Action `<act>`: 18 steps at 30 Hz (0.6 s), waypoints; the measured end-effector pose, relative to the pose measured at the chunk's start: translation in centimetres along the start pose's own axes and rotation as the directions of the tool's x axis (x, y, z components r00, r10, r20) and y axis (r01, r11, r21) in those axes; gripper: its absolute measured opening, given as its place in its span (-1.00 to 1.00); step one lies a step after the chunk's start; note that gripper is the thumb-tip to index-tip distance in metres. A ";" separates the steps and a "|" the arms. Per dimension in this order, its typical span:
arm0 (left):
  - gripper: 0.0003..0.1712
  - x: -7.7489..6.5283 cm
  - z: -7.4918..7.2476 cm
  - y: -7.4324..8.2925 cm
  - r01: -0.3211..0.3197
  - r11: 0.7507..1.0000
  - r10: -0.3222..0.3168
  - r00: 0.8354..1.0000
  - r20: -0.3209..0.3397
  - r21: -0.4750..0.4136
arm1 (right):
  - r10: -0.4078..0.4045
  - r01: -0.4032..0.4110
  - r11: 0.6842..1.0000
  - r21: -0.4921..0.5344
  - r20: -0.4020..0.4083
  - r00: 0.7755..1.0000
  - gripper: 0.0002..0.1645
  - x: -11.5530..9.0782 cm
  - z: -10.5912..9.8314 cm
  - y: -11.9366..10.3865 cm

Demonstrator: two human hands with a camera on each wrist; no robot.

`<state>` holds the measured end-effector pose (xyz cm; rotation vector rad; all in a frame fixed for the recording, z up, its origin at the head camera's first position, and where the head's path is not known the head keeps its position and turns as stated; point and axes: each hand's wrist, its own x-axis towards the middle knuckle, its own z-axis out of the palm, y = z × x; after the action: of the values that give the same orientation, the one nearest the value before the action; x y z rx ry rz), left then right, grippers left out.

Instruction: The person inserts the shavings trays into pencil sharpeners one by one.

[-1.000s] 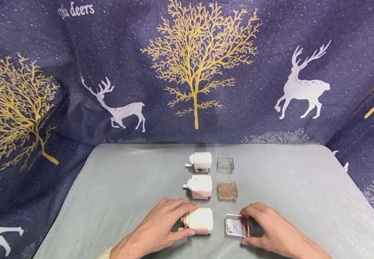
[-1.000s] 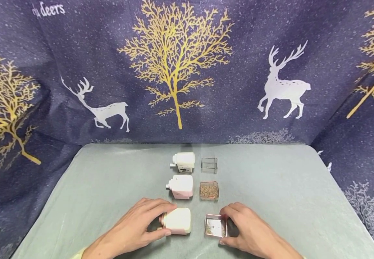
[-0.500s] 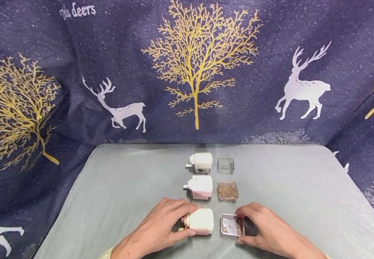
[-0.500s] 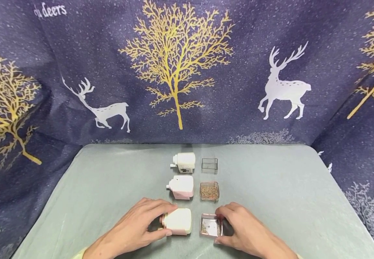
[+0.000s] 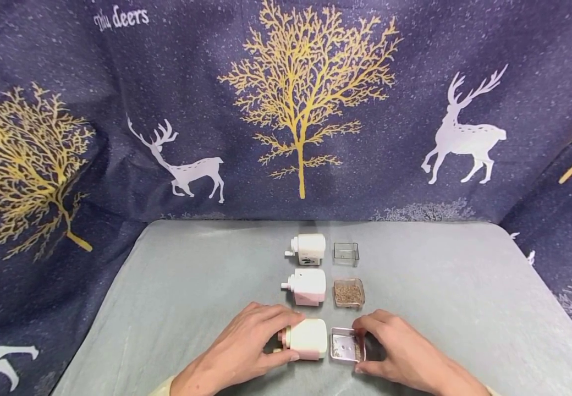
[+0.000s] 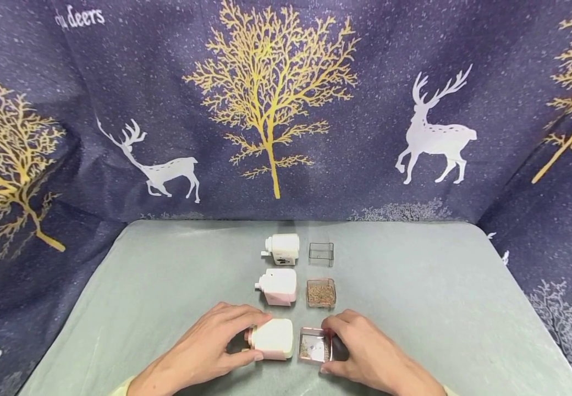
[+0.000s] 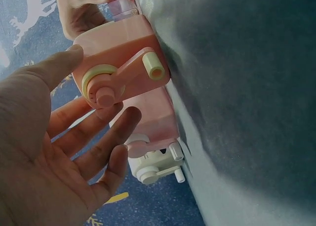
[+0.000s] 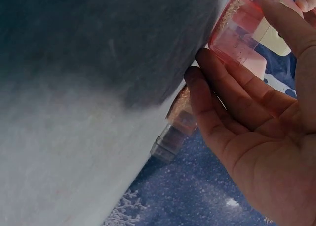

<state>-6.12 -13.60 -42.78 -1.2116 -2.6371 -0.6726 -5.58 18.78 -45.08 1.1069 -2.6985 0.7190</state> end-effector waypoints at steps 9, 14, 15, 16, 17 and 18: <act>-0.36 0.0 0.0 -0.1 -0.012 1.000 0.012 1.000 -0.009 -0.022 | -0.005 0.004 1.000 0.022 0.028 1.000 -0.41 0.5 0.2 -0.3; -0.35 0.1 0.1 -0.1 -0.014 0.998 0.014 1.000 0.005 -0.058 | 0.012 -0.012 1.000 0.017 0.037 0.999 -0.42 0.6 0.3 -0.5; -0.35 0.1 0.1 -0.1 -0.015 0.998 0.015 1.000 0.009 -0.064 | 0.014 -0.014 1.000 0.016 0.037 0.999 -0.42 0.6 0.3 -0.5; -0.35 0.1 0.1 -0.1 -0.014 0.997 0.015 1.000 0.013 -0.070 | 0.016 -0.016 1.000 0.014 0.036 0.999 -0.42 0.6 0.3 -0.5; -0.35 0.1 0.0 -0.1 -0.008 0.997 0.010 1.000 0.020 -0.076 | 0.017 -0.017 1.000 0.014 0.035 0.999 -0.42 0.6 0.2 -0.5; -0.35 0.1 0.0 -0.1 -0.004 0.997 0.006 1.000 0.025 -0.081 | 0.017 -0.018 1.000 0.012 0.034 0.999 -0.42 0.6 0.2 -0.5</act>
<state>-6.28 -13.60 -42.80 -1.2555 -2.6506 -0.7751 -5.62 17.98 -44.93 1.1098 -2.7392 0.7262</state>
